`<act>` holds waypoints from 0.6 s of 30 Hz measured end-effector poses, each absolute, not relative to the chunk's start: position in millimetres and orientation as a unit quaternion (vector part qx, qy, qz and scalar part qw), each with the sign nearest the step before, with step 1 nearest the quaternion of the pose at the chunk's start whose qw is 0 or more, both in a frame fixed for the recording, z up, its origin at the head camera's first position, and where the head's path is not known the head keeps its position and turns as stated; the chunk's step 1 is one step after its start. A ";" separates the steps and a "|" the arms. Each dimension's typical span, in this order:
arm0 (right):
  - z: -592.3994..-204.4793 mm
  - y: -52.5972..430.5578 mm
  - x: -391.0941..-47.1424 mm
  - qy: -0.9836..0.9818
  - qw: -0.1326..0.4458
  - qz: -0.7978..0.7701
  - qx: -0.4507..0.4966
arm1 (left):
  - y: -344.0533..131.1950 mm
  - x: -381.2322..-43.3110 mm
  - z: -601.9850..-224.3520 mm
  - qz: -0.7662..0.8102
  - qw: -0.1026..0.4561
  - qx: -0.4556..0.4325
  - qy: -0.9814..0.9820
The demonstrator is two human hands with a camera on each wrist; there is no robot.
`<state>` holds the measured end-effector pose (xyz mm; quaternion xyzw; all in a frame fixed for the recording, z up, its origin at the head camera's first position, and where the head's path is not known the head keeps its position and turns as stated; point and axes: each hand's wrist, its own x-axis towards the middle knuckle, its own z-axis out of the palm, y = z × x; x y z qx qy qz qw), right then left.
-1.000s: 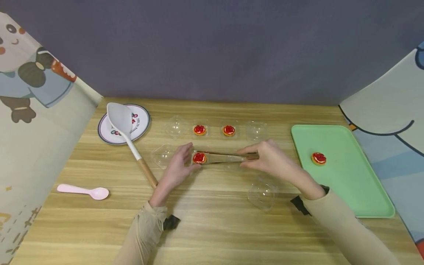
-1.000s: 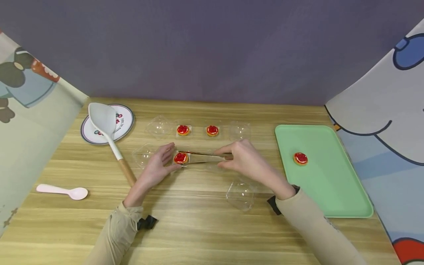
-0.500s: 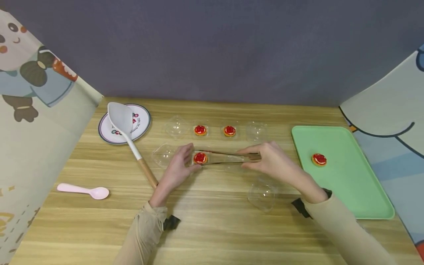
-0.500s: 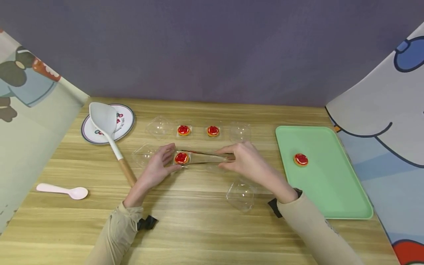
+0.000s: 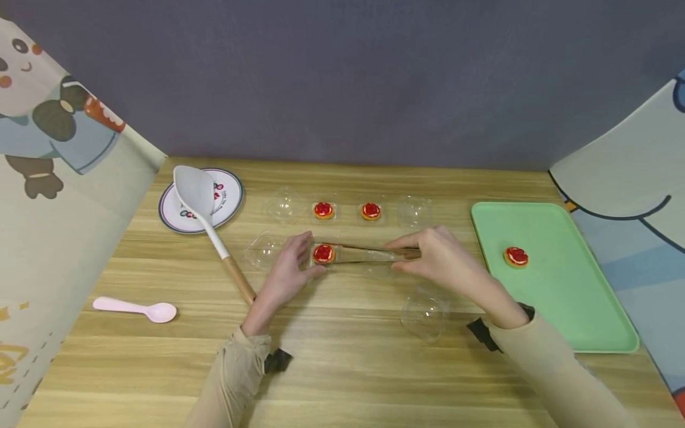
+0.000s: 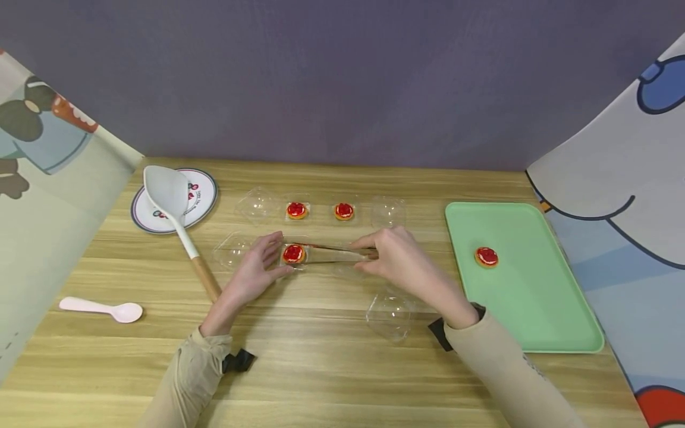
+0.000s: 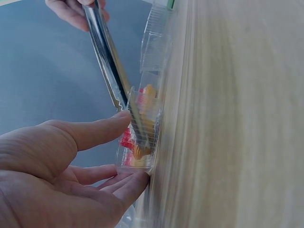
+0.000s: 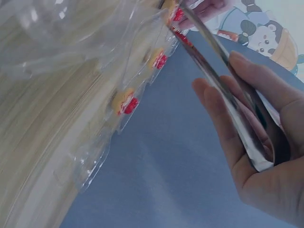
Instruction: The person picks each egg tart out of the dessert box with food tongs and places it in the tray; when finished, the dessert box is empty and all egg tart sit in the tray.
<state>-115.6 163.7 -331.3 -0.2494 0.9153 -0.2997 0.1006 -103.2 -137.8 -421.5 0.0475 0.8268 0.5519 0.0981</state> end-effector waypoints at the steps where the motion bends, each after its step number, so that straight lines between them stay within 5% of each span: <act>1: -331.2 163.2 -114.8 0.916 0.098 -0.299 -0.249 | -137.6 -103.0 -421.4 0.552 0.097 0.048 0.827; 18: -340.6 175.1 -104.7 0.906 0.070 -0.335 -0.249 | -136.8 -100.7 -421.7 0.551 0.096 0.058 0.827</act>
